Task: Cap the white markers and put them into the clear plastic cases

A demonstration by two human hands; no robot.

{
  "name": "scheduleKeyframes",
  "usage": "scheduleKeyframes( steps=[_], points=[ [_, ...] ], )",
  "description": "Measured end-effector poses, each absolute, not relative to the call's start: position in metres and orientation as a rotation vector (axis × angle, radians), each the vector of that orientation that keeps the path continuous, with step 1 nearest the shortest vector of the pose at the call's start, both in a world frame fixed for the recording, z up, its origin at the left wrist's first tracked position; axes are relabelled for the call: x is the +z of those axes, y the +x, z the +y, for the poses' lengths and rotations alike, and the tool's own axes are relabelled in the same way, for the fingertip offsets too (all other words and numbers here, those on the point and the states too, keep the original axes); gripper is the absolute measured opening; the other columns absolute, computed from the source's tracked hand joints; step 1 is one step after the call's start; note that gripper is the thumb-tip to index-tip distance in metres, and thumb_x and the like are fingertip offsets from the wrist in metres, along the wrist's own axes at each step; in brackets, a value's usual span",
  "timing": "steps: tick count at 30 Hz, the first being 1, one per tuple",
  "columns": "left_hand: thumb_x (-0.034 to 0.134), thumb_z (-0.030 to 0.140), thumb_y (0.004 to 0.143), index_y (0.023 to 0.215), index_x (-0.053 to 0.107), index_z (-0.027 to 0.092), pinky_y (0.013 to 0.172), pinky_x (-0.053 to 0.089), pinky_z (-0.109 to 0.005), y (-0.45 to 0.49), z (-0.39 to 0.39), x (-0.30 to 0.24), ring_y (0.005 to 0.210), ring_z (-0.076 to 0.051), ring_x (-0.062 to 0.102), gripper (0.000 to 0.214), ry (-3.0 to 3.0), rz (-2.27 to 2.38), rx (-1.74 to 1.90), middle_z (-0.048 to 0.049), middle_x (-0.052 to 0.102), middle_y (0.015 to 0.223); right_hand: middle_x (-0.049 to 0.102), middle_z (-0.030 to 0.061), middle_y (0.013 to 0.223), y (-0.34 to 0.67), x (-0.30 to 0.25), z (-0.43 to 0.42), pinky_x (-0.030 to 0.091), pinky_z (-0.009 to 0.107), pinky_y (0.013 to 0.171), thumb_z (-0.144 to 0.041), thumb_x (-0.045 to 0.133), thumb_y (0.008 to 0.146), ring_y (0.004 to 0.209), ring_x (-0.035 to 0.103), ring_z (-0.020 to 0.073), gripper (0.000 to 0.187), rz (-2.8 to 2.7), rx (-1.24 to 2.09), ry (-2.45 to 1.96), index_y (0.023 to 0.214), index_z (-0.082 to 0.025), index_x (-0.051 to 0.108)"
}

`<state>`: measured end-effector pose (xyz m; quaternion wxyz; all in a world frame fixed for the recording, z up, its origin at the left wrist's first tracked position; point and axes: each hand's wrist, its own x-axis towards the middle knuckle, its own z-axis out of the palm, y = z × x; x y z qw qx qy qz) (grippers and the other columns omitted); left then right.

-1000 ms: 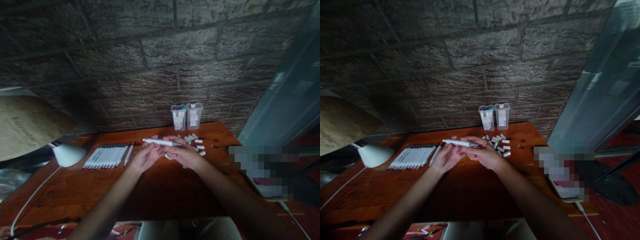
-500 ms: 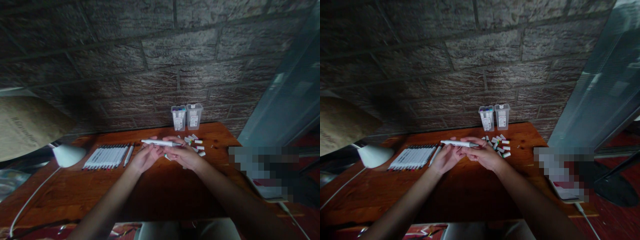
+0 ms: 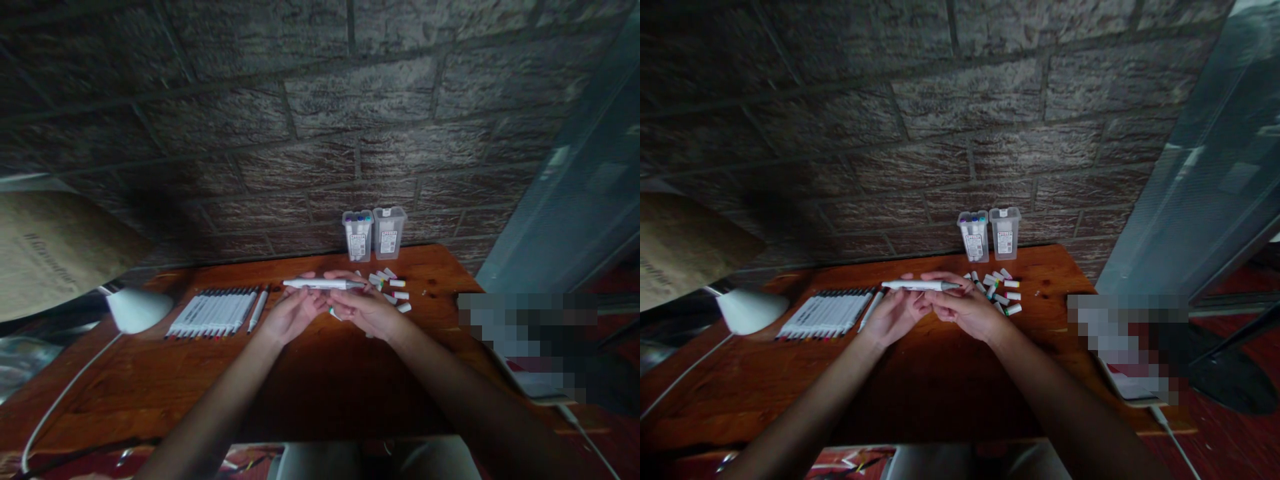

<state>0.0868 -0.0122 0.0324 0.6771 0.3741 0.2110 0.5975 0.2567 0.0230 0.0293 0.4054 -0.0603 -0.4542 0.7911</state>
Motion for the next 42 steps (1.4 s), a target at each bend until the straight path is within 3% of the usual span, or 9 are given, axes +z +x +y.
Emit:
scheduleKeyframes(
  steps=[7,14,19,24,33,39,42],
  points=[
    [0.085,0.029,0.07,0.116,0.068,0.028,0.072,0.049,-0.027,0.088,-0.012,0.033,0.066,-0.01,0.058,0.049,0.871,0.47,1.345,0.0039,0.067,0.073,0.065,-0.0028,0.074,0.255,0.031,0.022,0.025,0.019,0.046,-0.023,0.08,0.075,0.052,0.039,0.0047,0.042,-1.066,2.035,-0.163,0.114,-0.029,0.069],
    [0.08,0.03,0.076,0.114,0.071,0.018,0.069,0.049,-0.021,0.088,-0.006,0.032,0.073,-0.01,0.063,0.041,1.118,0.779,1.251,-0.0024,0.071,0.082,0.071,-0.0042,0.079,0.266,0.044,0.035,0.028,0.013,0.04,-0.023,0.082,0.074,0.046,0.036,0.0009,0.022,-0.657,2.068,-0.136,0.092,-0.023,0.071],
    [0.073,0.03,0.083,0.102,0.075,0.018,0.08,0.051,-0.029,0.078,0.001,0.024,0.084,-0.016,0.067,0.023,1.791,1.166,1.077,-0.0068,0.075,0.097,0.072,-0.0055,0.078,0.283,0.052,0.051,0.03,0.013,0.037,-0.024,0.081,0.075,0.044,0.035,0.002,0.014,-0.475,1.986,-0.158,0.082,-0.022,0.068],
    [0.064,0.028,0.089,0.106,0.074,0.022,0.087,0.05,-0.032,0.067,0.008,0.011,0.096,-0.02,0.068,0.021,2.335,1.213,0.845,-0.0079,0.074,0.105,0.068,-0.0065,0.071,0.282,0.051,0.051,0.028,0.014,0.037,-0.03,0.084,0.073,0.043,0.033,0.0013,0.02,-0.51,1.983,-0.178,0.078,-0.022,0.067],
    [0.061,0.025,0.091,0.109,0.073,0.022,0.087,0.052,-0.032,0.069,0.008,0.008,0.091,-0.019,0.069,0.022,2.356,1.211,0.708,-0.0064,0.075,0.103,0.061,-0.0068,0.066,0.27,0.044,0.043,0.027,0.017,0.039,-0.035,0.085,0.07,0.044,0.03,0.0013,0.025,-0.618,2.017,-0.249,0.073,-0.02,0.065],
    [0.063,0.026,0.09,0.122,0.065,0.023,0.088,0.052,-0.03,0.074,0.005,0.006,0.095,-0.018,0.067,0.032,2.302,1.215,0.728,-0.0047,0.073,0.108,0.06,-0.0075,0.064,0.274,0.046,0.046,0.026,0.017,0.039,-0.035,0.083,0.072,0.044,0.031,0.0014,0.025,-0.599,2.016,-0.258,0.075,-0.02,0.064],
    [0.06,0.026,0.091,0.117,0.067,0.023,0.09,0.051,-0.03,0.077,0.004,0.006,0.097,-0.018,0.067,0.026,2.294,1.194,0.692,-0.004,0.073,0.109,0.06,-0.0075,0.064,0.274,0.045,0.047,0.026,0.017,0.038,-0.035,0.083,0.073,0.043,0.032,0.0016,0.025,-0.594,2.01,-0.267,0.077,-0.02,0.064]
  ],
)
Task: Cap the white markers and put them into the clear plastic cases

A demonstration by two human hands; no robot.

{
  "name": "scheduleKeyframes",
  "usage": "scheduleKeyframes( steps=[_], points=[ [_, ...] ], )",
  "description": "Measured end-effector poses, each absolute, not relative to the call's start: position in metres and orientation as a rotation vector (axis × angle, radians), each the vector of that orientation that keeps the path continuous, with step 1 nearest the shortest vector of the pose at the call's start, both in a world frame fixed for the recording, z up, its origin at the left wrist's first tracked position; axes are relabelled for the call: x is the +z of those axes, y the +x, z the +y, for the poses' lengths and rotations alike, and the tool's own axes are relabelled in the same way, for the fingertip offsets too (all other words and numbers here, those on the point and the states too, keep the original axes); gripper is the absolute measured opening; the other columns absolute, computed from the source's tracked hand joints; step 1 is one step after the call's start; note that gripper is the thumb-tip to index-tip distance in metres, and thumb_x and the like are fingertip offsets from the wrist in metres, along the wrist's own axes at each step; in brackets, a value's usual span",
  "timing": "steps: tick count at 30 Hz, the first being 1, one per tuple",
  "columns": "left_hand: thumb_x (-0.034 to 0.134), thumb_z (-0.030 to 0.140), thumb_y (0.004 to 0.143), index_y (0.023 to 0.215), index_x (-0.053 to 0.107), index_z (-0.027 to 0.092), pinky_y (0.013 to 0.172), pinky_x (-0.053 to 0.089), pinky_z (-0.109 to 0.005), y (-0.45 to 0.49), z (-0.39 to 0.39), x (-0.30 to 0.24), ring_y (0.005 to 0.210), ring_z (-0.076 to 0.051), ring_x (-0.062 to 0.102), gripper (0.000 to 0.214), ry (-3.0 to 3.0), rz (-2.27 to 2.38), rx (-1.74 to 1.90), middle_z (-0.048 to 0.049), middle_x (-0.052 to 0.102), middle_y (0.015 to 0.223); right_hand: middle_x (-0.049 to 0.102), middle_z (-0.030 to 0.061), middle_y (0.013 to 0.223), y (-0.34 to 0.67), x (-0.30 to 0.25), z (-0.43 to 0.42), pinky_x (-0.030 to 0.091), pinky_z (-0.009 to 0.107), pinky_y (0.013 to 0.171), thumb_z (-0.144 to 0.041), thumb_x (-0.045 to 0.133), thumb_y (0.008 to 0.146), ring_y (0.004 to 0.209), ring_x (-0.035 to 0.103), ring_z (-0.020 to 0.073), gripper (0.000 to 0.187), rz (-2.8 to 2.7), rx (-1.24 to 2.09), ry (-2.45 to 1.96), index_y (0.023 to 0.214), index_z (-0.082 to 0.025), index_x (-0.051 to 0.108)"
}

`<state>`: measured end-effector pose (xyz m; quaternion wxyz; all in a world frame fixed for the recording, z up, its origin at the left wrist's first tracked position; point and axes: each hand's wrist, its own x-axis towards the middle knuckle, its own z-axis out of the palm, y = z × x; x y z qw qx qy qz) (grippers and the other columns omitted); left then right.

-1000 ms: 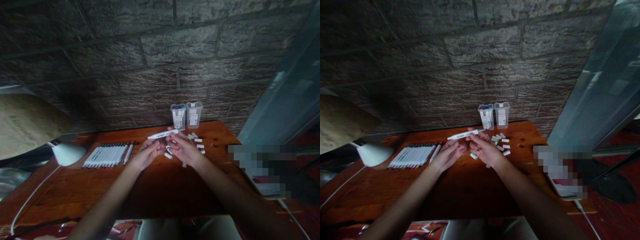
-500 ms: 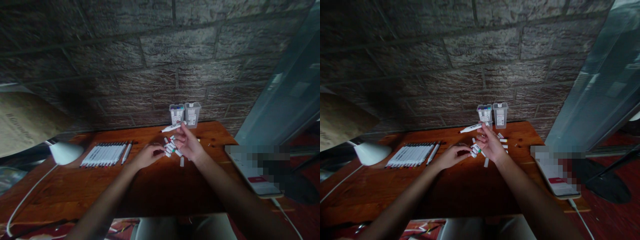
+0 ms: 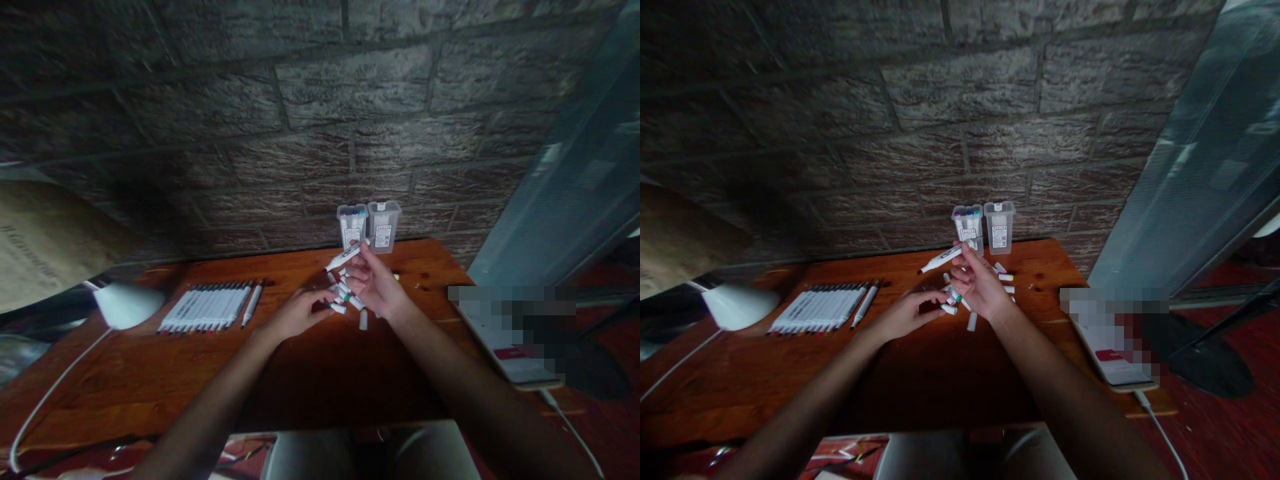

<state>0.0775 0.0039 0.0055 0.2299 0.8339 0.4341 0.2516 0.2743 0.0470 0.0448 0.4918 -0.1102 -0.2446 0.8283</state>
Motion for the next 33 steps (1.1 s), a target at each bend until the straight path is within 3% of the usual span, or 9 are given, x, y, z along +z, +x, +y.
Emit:
scheduleKeyframes(
  steps=[9,18,24,33],
  points=[
    [0.06,0.024,0.091,0.112,0.068,0.022,0.082,0.051,-0.029,0.078,0.0,0.015,0.09,-0.018,0.067,0.023,2.391,1.249,0.694,-0.0046,0.073,0.099,0.056,-0.0085,0.061,0.274,0.043,0.048,0.025,0.014,0.037,-0.034,0.084,0.072,0.043,0.032,0.0009,0.029,-0.596,2.037,-0.232,0.09,-0.02,0.067],
    [0.048,0.029,0.099,0.129,0.056,0.02,0.099,0.047,-0.034,0.076,0.005,0.015,0.111,-0.02,0.06,0.032,2.245,1.236,1.072,-0.0101,0.063,0.12,0.056,-0.009,0.061,0.278,0.047,0.048,0.027,0.014,0.038,-0.037,0.087,0.068,0.043,0.032,0.0015,0.033,-0.587,2.011,-0.243,0.087,-0.02,0.066],
    [0.048,0.034,0.098,0.115,0.058,0.019,0.078,0.053,-0.027,0.082,0.0,0.019,0.089,-0.016,0.061,0.025,2.045,1.248,1.176,-0.0065,0.06,0.101,0.067,-0.0044,0.076,0.279,0.047,0.051,0.04,0.023,0.046,-0.049,0.085,0.065,0.048,0.042,0.0066,0.04,-0.645,1.923,-0.39,0.091,-0.026,0.066],
    [0.05,0.032,0.097,0.121,0.051,0.017,0.076,0.051,-0.025,0.089,-0.004,0.014,0.08,-0.013,0.062,0.028,1.915,1.107,1.163,-0.0055,0.066,0.095,0.071,-0.0019,0.081,0.274,0.051,0.043,0.043,0.02,0.052,-0.043,0.082,0.071,0.052,0.044,0.0052,0.034,-0.734,1.905,-0.338,0.099,-0.026,0.071]
  ],
)
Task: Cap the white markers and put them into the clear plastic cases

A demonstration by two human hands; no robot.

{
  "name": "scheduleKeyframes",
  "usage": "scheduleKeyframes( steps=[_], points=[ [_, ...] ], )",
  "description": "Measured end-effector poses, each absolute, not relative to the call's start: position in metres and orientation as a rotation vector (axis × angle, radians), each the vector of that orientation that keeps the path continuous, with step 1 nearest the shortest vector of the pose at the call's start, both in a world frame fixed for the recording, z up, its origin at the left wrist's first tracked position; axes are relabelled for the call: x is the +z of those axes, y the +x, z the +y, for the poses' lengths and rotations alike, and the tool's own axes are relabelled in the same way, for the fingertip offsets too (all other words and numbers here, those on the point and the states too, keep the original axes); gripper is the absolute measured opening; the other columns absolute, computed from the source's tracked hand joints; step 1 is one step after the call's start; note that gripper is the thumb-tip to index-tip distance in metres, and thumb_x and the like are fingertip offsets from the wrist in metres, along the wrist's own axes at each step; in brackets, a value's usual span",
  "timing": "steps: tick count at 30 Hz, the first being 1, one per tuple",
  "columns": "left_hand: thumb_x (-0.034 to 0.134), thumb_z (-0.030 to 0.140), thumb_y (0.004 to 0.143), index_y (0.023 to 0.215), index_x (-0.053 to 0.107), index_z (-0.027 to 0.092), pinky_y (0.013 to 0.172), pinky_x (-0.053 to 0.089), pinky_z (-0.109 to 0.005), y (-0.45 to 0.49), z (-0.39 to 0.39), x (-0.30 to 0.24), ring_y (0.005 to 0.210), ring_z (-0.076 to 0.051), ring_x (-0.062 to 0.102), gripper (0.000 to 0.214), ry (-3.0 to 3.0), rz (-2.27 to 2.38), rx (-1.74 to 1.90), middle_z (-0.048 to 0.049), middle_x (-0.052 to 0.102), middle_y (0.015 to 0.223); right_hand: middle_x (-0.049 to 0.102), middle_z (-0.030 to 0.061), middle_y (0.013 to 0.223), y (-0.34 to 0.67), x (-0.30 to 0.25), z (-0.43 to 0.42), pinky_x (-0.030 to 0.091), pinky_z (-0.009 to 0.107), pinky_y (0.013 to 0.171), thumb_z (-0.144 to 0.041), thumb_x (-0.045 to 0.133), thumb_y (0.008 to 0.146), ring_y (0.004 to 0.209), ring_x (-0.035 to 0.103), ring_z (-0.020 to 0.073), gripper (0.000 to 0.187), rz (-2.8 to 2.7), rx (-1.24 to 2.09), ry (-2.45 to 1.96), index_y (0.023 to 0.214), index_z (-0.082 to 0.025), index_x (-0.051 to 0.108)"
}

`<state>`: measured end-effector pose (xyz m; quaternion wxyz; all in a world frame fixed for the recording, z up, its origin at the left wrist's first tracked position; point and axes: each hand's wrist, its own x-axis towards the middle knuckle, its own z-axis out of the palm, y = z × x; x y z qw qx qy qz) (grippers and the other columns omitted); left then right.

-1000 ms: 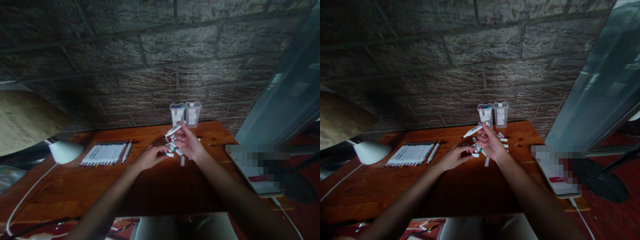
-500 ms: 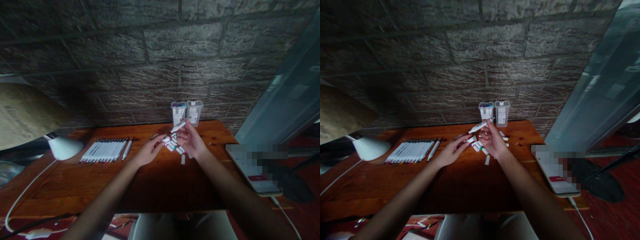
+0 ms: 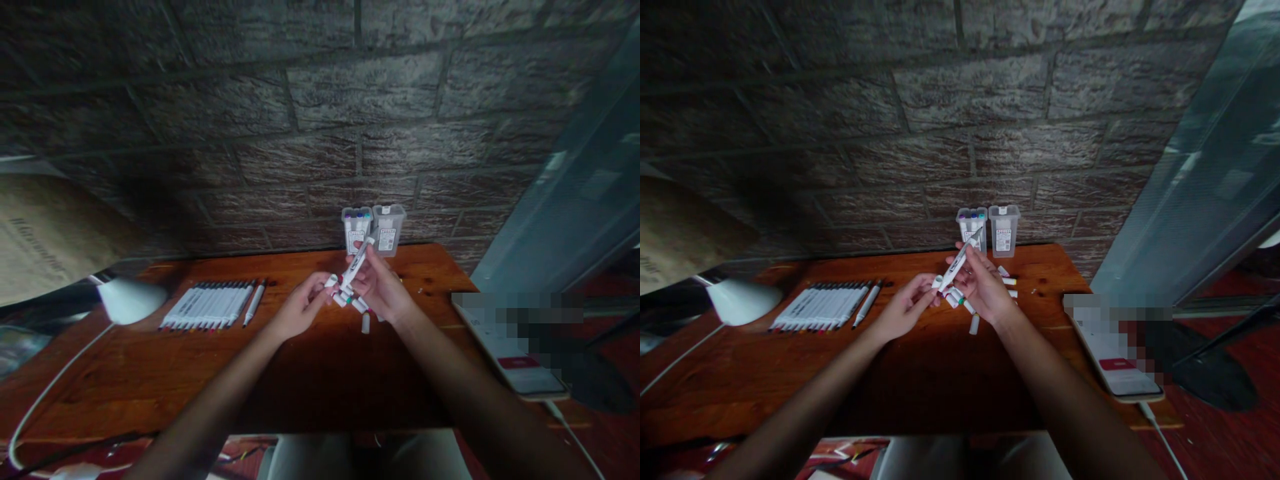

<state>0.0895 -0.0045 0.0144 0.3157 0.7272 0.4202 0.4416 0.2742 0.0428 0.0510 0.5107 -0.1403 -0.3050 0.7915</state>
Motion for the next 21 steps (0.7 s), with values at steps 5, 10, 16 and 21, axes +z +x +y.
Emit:
scheduleKeyframes(
  steps=[5,10,16,21],
  points=[
    [0.053,0.034,0.096,0.126,0.052,0.018,0.078,0.052,-0.028,0.0862,-0.0015,0.0088,0.083,-0.015,0.063,0.034,1.973,1.172,1.148,-0.0067,0.068,0.099,0.065,-0.0045,0.081,0.277,0.0541,0.0424,0.038,0.017,0.048,-0.03,0.082,0.072,0.054,0.043,0.004,0.03,-0.751,1.865,-0.254,0.099,-0.026,0.071],
    [0.057,0.035,0.094,0.118,0.056,0.019,0.083,0.053,-0.03,0.0885,-0.0021,0.0112,0.09,-0.018,0.066,0.029,1.968,1.208,1.159,-0.0072,0.07,0.1,0.063,-0.0045,0.08,0.2807,0.0557,0.0465,0.038,0.017,0.047,-0.035,0.078,0.076,0.052,0.04,0.0036,0.023,-0.702,1.855,-0.277,0.096,-0.025,0.07],
    [0.06,0.036,0.091,0.11,0.059,0.019,0.084,0.054,-0.031,0.0906,-0.0036,0.0156,0.09,-0.018,0.068,0.025,1.972,1.27,1.228,-0.0059,0.071,0.098,0.07,0.0018,0.094,0.2789,0.0572,0.044,0.043,0.019,0.051,-0.041,0.078,0.074,0.064,0.058,0.0078,0.027,-0.763,1.817,-0.347,0.094,-0.024,0.07],
    [0.064,0.034,0.089,0.105,0.061,0.018,0.087,0.054,-0.031,0.0849,0.0,0.0134,0.095,-0.019,0.068,0.022,1.974,1.306,1.308,-0.0072,0.071,0.102,0.062,-0.0045,0.071,0.2752,0.0545,0.0413,0.039,0.018,0.048,-0.026,0.083,0.068,0.051,0.045,0.0035,0.017,-0.799,1.75,-0.388,0.081,-0.023,0.071]
  ],
)
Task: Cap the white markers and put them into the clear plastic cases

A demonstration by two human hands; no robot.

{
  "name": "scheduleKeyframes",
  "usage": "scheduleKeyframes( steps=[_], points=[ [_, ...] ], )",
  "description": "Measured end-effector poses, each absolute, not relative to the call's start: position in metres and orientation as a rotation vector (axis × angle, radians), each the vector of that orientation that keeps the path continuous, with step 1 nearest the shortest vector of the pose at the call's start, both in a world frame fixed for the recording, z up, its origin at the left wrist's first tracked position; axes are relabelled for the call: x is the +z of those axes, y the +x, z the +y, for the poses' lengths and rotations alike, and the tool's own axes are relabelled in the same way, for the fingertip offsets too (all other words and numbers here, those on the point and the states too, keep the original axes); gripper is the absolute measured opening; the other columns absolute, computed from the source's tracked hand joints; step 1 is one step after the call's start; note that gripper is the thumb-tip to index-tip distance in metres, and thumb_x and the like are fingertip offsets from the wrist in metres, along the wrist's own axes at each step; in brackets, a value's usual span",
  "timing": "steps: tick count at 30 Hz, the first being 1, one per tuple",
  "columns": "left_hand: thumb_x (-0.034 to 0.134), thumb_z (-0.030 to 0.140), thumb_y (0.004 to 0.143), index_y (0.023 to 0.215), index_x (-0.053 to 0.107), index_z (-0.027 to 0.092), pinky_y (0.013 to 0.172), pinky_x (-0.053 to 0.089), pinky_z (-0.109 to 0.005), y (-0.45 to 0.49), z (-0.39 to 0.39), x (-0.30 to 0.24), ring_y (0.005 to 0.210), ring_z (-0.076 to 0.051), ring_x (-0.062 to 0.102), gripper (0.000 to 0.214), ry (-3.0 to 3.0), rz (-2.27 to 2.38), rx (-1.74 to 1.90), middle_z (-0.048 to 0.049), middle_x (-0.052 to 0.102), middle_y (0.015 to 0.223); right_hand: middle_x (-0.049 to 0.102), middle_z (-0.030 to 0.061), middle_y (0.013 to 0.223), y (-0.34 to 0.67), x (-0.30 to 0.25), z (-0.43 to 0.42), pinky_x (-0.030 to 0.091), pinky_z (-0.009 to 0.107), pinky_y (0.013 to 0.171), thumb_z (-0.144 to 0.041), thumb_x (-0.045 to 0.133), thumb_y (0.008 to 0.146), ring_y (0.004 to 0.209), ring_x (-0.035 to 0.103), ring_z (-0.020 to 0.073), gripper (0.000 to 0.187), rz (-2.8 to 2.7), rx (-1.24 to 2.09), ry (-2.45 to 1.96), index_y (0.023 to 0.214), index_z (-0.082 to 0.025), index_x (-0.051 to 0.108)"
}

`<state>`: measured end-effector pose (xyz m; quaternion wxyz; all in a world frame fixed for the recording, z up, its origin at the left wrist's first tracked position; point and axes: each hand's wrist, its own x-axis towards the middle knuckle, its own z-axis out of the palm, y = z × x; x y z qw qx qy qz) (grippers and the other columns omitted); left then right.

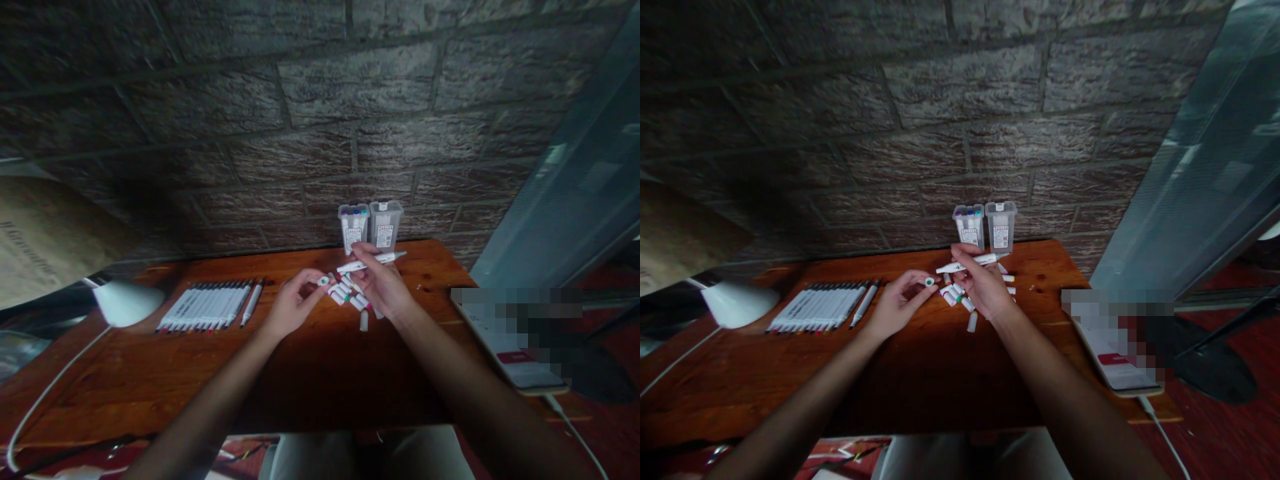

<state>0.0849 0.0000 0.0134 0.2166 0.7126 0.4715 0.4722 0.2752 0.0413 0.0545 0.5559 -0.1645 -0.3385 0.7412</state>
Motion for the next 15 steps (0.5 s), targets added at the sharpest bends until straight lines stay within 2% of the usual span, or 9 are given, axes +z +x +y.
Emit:
scheduleKeyframes(
  steps=[4,9,11,15],
  points=[
    [0.067,0.034,0.087,0.1,0.062,0.018,0.083,0.055,-0.03,0.083,0.001,0.014,0.086,-0.017,0.068,0.021,2.027,1.369,1.358,-0.0047,0.071,0.096,0.062,-0.0044,0.067,0.272,0.047,0.042,0.034,0.018,0.043,-0.027,0.079,0.072,0.048,0.046,0.0045,0.011,-0.976,1.603,-0.436,0.083,-0.025,0.075],
    [0.068,0.036,0.085,0.095,0.065,0.019,0.077,0.055,-0.027,0.083,-0.001,0.015,0.081,-0.016,0.068,0.02,2.111,1.492,1.362,-0.0034,0.072,0.092,0.07,0.0002,0.079,0.266,0.035,0.043,0.042,0.021,0.049,-0.032,0.075,0.076,0.059,0.058,0.0093,0.011,-1.12,1.52,-0.511,0.083,-0.025,0.077],
    [0.068,0.036,0.086,0.1,0.066,0.019,0.076,0.056,-0.027,0.083,-0.001,0.015,0.082,-0.017,0.068,0.022,2.132,1.498,1.362,-0.0042,0.073,0.096,0.071,0.0017,0.082,0.265,0.032,0.044,0.045,0.022,0.052,-0.033,0.075,0.076,0.064,0.062,0.0111,0.012,-1.143,1.523,-0.515,0.084,-0.024,0.077],
    [0.066,0.032,0.088,0.109,0.069,0.021,0.085,0.055,-0.032,0.082,-0.001,0.017,0.092,-0.02,0.069,0.024,2.204,1.413,1.376,-0.0066,0.074,0.104,0.073,0.0023,0.082,0.266,0.033,0.043,0.048,0.023,0.052,-0.037,0.076,0.075,0.064,0.063,0.0123,0.016,-1.18,1.502,-0.554,0.082,-0.023,0.077]
  ],
)
